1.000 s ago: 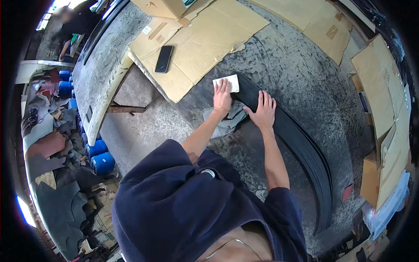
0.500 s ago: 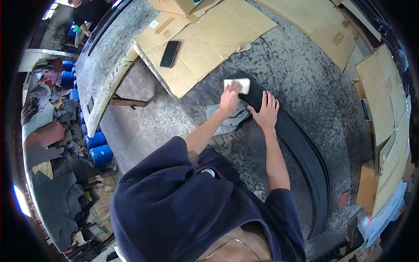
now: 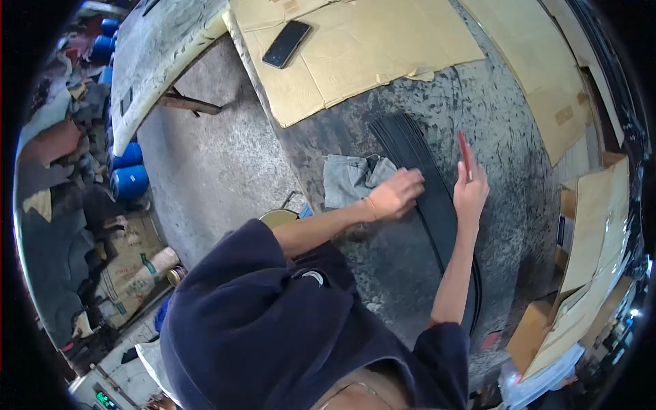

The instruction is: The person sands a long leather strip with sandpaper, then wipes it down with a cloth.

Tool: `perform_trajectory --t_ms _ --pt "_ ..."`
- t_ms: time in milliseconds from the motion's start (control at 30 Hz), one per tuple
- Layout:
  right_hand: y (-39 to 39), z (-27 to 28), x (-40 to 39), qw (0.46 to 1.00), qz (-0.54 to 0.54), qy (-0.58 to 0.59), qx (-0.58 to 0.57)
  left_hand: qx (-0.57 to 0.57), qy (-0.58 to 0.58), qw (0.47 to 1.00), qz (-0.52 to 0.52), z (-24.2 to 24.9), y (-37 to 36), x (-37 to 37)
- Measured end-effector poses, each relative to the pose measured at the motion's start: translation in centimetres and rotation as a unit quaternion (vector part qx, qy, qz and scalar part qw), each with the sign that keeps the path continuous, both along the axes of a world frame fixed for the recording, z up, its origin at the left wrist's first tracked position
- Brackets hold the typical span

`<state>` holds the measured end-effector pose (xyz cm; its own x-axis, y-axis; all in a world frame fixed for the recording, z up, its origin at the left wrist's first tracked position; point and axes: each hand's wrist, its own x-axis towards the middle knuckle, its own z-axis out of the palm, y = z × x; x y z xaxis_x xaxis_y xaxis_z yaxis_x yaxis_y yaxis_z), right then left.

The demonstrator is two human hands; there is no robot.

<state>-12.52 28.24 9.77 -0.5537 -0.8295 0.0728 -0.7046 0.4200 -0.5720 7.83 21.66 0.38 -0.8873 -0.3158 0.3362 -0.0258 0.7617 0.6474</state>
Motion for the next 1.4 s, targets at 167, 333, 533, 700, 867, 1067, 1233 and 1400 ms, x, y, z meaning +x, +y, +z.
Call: perform_trajectory --t_ms 167,333,533,700,867,1067,1233,1400 --pt "-2.7 -2.6 3.1 0.982 0.158 0.094 -0.043 -0.044 -0.139 0.989 -0.003 -3.1 1.4 -5.2" --pt "-7.1 -7.8 5.8 0.950 0.290 0.101 -0.054 0.070 -0.053 0.995 0.040 -5.4 1.5 -6.0" --pt "-5.9 -10.3 5.7 0.914 0.392 0.106 -0.013 0.053 -0.051 0.997 0.027 -5.6 2.6 -6.1" --pt "-10.7 -10.2 6.7 0.904 0.398 0.149 -0.036 -0.039 -0.110 0.992 0.036 -4.6 2.5 -5.8" --pt "-7.8 -10.3 4.0 0.893 0.434 0.115 -0.001 -0.016 -0.029 0.997 0.066 -5.4 2.3 -6.0" --pt "-6.9 -9.2 3.6 0.887 0.440 0.139 -0.006 -0.042 0.027 0.994 0.093 -5.7 3.5 -5.9" --pt "-7.1 -6.3 2.7 0.932 0.344 0.095 -0.062 -0.082 -0.018 0.994 0.063 -5.8 3.0 -5.5" --pt "-9.4 -10.2 4.8 0.893 0.429 0.129 -0.043 -0.079 -0.086 0.986 0.120 -3.9 4.9 -6.6"
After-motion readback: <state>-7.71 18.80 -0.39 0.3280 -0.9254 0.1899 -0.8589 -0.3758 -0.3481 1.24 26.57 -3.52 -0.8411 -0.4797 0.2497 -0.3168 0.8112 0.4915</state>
